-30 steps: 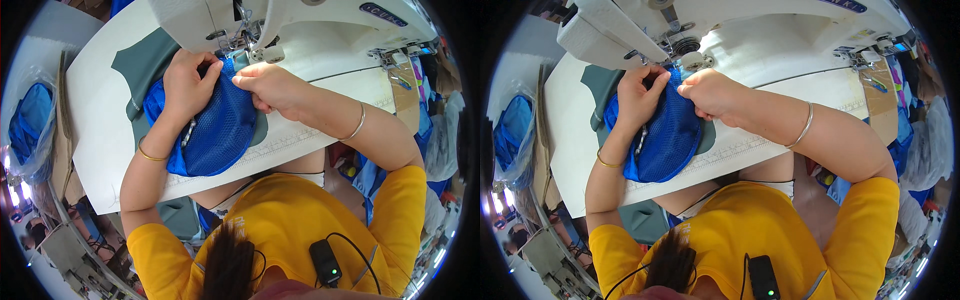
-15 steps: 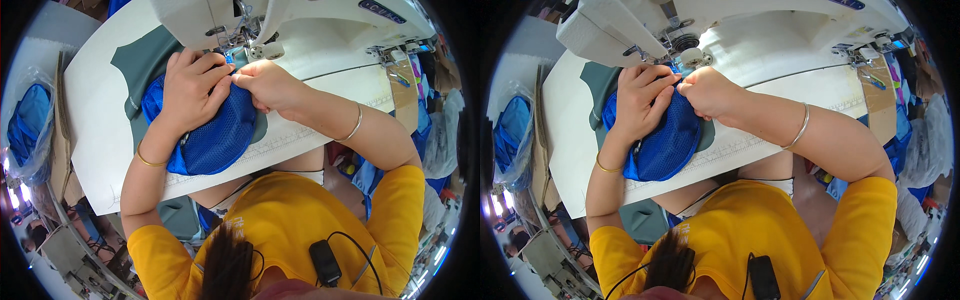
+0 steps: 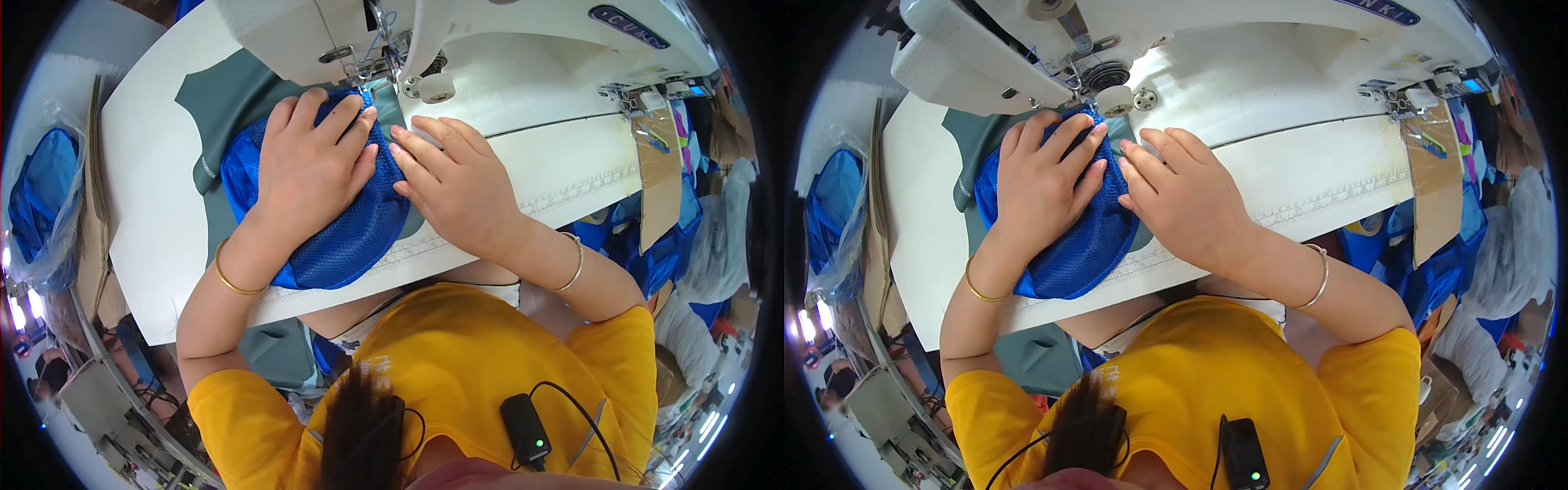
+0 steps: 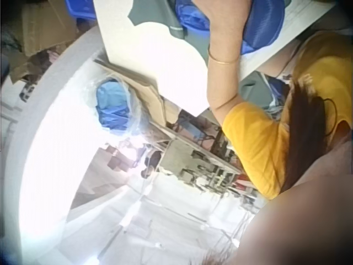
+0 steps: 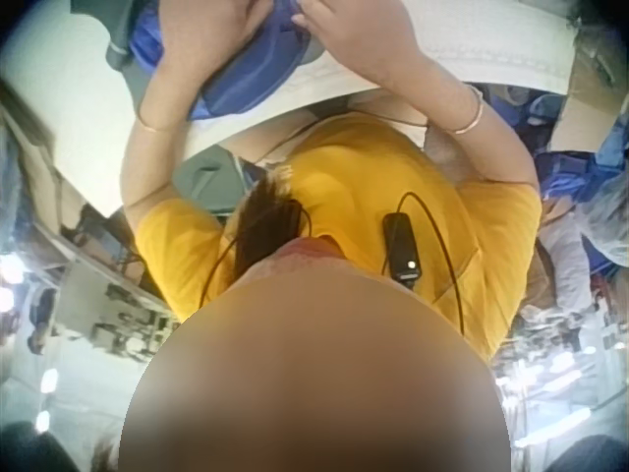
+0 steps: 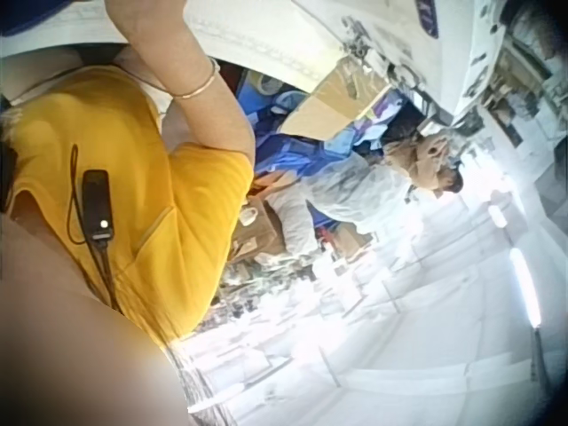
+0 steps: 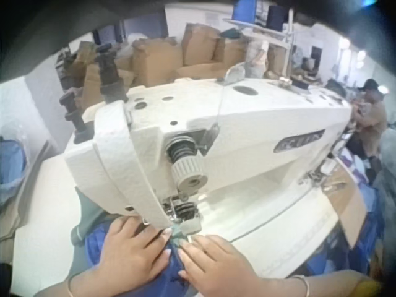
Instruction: Sewing a blue mesh pocket onto a green synthetic material using an industrial sewing machine.
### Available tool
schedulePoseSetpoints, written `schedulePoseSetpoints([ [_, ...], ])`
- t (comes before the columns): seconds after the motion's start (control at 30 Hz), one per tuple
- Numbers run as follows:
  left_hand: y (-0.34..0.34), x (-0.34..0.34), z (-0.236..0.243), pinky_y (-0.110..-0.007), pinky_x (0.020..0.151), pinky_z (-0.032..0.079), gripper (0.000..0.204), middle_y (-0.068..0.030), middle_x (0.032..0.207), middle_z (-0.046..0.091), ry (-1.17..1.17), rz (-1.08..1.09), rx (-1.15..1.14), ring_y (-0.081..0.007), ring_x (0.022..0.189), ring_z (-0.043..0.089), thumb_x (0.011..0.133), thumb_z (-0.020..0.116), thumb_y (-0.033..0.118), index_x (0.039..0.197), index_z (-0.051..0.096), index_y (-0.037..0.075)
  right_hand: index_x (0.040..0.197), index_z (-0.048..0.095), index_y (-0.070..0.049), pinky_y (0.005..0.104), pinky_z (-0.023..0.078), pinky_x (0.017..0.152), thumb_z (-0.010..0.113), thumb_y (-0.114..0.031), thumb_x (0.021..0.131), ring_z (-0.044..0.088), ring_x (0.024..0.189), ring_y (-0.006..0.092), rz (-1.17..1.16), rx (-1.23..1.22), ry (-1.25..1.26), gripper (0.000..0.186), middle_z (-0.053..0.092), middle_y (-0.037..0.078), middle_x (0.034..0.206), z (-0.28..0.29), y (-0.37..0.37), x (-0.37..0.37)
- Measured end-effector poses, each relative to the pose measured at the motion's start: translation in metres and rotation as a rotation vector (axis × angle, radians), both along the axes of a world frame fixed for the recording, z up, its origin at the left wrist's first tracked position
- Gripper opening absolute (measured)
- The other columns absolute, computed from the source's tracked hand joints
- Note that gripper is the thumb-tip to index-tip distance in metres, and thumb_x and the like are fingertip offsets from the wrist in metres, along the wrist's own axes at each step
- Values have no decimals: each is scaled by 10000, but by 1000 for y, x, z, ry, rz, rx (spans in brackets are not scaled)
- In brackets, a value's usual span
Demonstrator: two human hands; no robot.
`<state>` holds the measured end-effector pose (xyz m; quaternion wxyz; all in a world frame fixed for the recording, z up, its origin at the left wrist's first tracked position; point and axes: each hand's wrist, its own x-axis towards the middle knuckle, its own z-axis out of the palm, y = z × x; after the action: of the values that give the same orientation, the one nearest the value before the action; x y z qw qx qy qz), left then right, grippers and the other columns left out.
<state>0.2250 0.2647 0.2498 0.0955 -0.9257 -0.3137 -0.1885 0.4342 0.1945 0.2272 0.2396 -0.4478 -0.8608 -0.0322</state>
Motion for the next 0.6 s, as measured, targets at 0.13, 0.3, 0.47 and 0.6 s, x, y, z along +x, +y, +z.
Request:
schedulePoseSetpoints([
  [0.13,-1,0,-1,-413,955,456,321,-55,1185,675,-11,22,-26,-284,1104,580,842,734,238,1113,758,69,1169,695,28,482,416,1122,713,-280,880,581,1219,320,10,1,-39,423,676,153,1281,0,0,2],
  [0.3,-2,1,-3,-410,949,456,318,-49,1192,674,-39,17,-45,-277,1091,590,844,732,238,1119,761,82,1177,699,15,487,410,1130,705,-297,896,581,1219,313,6,14,-38,420,675,137,1296,0,1,4],
  [0.47,0,3,-4,-411,932,458,323,-47,1193,676,-39,30,-56,-276,1085,593,842,733,241,1121,758,82,1182,699,8,496,400,1138,704,-297,902,581,1222,289,-7,15,-38,414,674,126,1301,-3,2,7],
  [0.6,0,3,-2,-415,927,459,319,-45,1191,680,-37,34,-56,-279,1081,597,844,732,242,1120,758,83,1187,698,4,497,394,1143,703,-291,905,577,1226,265,-6,5,-9,408,670,115,1304,-3,3,8],
])
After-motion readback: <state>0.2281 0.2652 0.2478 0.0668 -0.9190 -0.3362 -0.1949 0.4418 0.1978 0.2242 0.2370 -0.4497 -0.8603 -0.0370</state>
